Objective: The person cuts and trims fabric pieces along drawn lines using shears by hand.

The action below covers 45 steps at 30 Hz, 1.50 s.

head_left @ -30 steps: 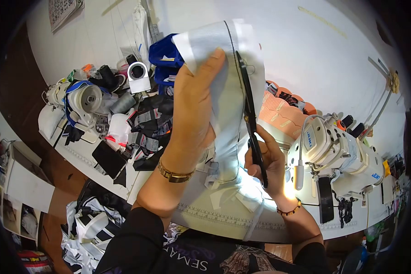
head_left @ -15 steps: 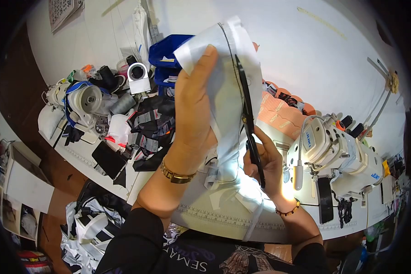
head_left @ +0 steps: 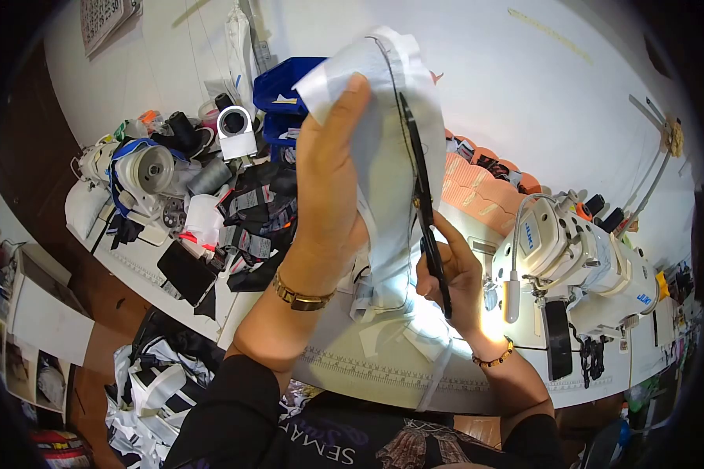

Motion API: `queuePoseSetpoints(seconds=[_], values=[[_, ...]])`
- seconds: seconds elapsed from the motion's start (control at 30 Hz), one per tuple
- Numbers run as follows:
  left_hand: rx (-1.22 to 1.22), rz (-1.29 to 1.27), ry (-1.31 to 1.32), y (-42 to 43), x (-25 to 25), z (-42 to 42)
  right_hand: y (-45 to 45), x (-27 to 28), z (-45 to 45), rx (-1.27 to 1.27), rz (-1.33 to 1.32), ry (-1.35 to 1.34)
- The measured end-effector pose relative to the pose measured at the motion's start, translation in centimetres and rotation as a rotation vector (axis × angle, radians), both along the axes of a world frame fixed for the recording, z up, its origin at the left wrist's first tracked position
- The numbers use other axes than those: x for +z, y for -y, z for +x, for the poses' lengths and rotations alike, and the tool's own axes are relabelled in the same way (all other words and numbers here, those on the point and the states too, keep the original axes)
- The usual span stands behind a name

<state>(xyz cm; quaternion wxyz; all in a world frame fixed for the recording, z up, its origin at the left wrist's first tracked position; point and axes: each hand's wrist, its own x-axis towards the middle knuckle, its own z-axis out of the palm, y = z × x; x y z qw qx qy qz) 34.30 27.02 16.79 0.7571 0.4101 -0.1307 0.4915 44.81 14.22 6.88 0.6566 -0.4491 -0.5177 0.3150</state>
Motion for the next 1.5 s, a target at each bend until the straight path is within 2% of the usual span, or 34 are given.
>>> queuePoseSetpoints(seconds=[0.17,0.27,0.47,0.67,0.87,0.97,1.07,1.2,1.5], values=[[0.067,0.053,-0.022,-0.1,-0.4,-0.4,0.0,0.0,-0.1,-0.010,0.025,0.020],[0.116,-0.036,-0.033,1.1,0.2,0.3,0.0,0.4,-0.3,0.004,0.081,-0.022],[0.012,0.038,-0.007,0.6,0.1,0.1,0.3,0.6,-0.6,0.018,0.011,-0.075],[0.153,-0.079,-0.006,0.9,-0.2,0.0,0.1,0.0,-0.3,-0.001,0.046,0.020],[0.141,0.010,-0.077,0.9,-0.9,0.5,0.1,0.0,-0.1,0.016,0.133,-0.015],[0.090,0.101,-0.034,1.2,-0.4,0.4,0.2,0.2,-0.4,0.026,0.074,-0.059],[0.083,0.054,-0.005,1.0,0.0,0.0,0.4,0.3,-0.5,-0.011,0.020,0.019],[0.239,-0.040,-0.061,0.8,-0.3,0.1,0.3,0.0,-0.4,-0.012,0.053,0.031],[0.232,0.086,-0.065,2.0,-0.5,-0.1,0.6,0.4,-0.6,0.001,0.092,-0.020]])
